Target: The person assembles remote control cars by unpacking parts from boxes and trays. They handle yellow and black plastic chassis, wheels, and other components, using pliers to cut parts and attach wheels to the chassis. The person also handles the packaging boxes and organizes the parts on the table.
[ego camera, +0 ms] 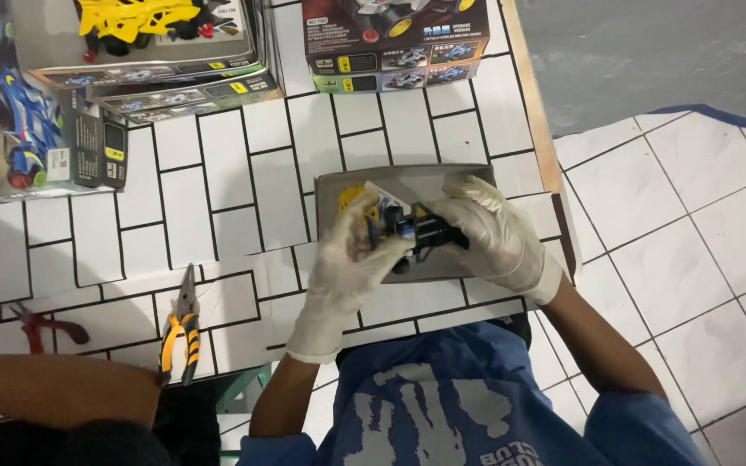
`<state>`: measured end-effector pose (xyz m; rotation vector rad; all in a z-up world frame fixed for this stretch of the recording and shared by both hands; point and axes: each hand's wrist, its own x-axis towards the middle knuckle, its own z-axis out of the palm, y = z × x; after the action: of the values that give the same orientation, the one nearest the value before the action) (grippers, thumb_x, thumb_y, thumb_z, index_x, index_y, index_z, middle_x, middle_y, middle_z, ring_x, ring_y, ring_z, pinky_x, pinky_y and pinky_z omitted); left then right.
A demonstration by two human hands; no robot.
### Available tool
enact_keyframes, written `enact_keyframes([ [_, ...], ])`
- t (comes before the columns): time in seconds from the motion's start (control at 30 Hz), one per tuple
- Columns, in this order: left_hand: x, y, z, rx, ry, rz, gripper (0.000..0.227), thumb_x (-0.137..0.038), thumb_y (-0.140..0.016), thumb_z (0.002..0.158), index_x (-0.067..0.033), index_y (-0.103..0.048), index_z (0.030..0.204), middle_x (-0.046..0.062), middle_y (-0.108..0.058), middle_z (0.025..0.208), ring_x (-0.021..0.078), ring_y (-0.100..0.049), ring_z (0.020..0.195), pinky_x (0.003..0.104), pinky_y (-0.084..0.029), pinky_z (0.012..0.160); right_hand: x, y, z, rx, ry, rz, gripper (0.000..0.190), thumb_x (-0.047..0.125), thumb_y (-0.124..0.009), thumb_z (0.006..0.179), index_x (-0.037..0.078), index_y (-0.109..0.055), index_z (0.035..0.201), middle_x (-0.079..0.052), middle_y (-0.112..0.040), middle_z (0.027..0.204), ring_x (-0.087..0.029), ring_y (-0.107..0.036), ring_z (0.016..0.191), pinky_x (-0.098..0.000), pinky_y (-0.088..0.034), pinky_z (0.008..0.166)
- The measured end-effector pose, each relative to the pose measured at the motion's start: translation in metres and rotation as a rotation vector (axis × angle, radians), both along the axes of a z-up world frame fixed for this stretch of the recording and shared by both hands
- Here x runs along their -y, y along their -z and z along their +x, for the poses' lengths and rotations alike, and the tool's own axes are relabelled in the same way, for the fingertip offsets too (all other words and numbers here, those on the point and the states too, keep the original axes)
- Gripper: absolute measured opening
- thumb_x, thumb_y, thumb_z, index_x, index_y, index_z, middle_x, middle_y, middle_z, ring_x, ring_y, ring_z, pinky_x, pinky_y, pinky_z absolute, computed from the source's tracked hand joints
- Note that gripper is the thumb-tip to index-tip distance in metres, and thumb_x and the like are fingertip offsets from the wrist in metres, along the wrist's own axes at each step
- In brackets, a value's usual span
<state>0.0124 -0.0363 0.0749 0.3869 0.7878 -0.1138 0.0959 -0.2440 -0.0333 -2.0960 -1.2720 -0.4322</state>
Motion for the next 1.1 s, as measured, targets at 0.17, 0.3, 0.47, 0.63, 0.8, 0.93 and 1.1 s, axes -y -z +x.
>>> enact_keyframes([
  [0.17,0.001,0.064,-0.009,0.149,0.259,0.999,0.016,-0.005,-0.082,0.083,-0.0106,-0.076,0.096,0.007,-0.074,0.076,0.0084,-0.071,0.066,0.023,-0.063,0.053,-0.019,-0.023,-0.003,0.149,-0.102,-0.054,0.060,0.028,-0.086,0.078,0.008,-0.064,0.130,-0.010,-0.073,0.116,-0.035,-0.069,0.114,-0.0524,-0.050,0.109],
  [0.3,0.003,0.057,-0.017,0.171,0.187,1.088,0.022,-0.001,-0.083,0.081,-0.0053,-0.074,0.100,0.013,-0.077,0.085,0.0126,-0.073,0.071,0.025,-0.065,0.060,-0.013,0.022,-0.003,0.117,-0.007,0.172,0.033,0.021,-0.081,0.084,0.011,-0.075,0.115,-0.008,-0.075,0.113,-0.029,-0.075,0.097,-0.0434,-0.060,0.088],
  [0.47,0.009,0.071,-0.034,0.298,0.011,1.400,0.027,0.002,-0.083,0.082,-0.0033,-0.068,0.104,0.013,-0.074,0.086,0.0148,-0.073,0.077,0.029,-0.064,0.066,-0.036,0.016,-0.028,-0.438,0.289,0.216,0.015,0.016,-0.089,0.079,0.017,-0.081,0.091,-0.001,-0.073,0.069,-0.023,-0.071,0.060,-0.0319,-0.057,0.054],
  [0.63,0.015,0.067,-0.042,0.422,-0.064,1.403,0.032,0.005,-0.082,0.082,-0.0064,-0.069,0.108,0.007,-0.073,0.093,0.0083,-0.070,0.086,0.028,-0.063,0.073,-0.055,0.023,-0.041,-0.849,0.453,0.077,0.018,0.021,-0.087,0.082,0.015,-0.079,0.097,-0.004,-0.073,0.065,-0.018,-0.069,0.056,-0.0282,-0.056,0.055],
  [0.8,0.019,0.062,-0.043,0.354,0.014,1.583,0.031,0.000,-0.086,0.079,-0.0052,-0.070,0.106,0.013,-0.073,0.079,0.0187,-0.076,0.071,0.029,-0.063,0.059,-0.062,-0.024,-0.058,-0.974,0.544,0.076,0.009,0.008,-0.076,0.086,0.013,-0.078,0.094,0.001,-0.068,0.057,-0.012,-0.060,0.048,-0.0243,-0.051,0.047],
  [0.93,0.013,0.069,-0.042,0.303,-0.002,1.287,0.030,0.002,-0.084,0.080,-0.0063,-0.070,0.106,0.008,-0.072,0.082,0.0125,-0.068,0.080,0.032,-0.064,0.063,-0.055,0.014,-0.058,-0.802,0.505,0.127,0.009,0.010,-0.083,0.082,0.011,-0.075,0.087,-0.003,-0.066,0.057,-0.018,-0.065,0.050,-0.0265,-0.052,0.045],
  [1.1,-0.005,0.068,-0.029,0.164,0.005,1.067,0.022,-0.001,-0.078,0.086,-0.0058,-0.069,0.105,0.016,-0.077,0.089,0.0169,-0.072,0.079,0.038,-0.067,0.067,-0.049,-0.015,-0.058,-0.775,0.423,-0.048,0.013,0.013,-0.081,0.083,0.007,-0.077,0.094,-0.014,-0.073,0.070,-0.032,-0.072,0.070,-0.0371,-0.058,0.058],
])
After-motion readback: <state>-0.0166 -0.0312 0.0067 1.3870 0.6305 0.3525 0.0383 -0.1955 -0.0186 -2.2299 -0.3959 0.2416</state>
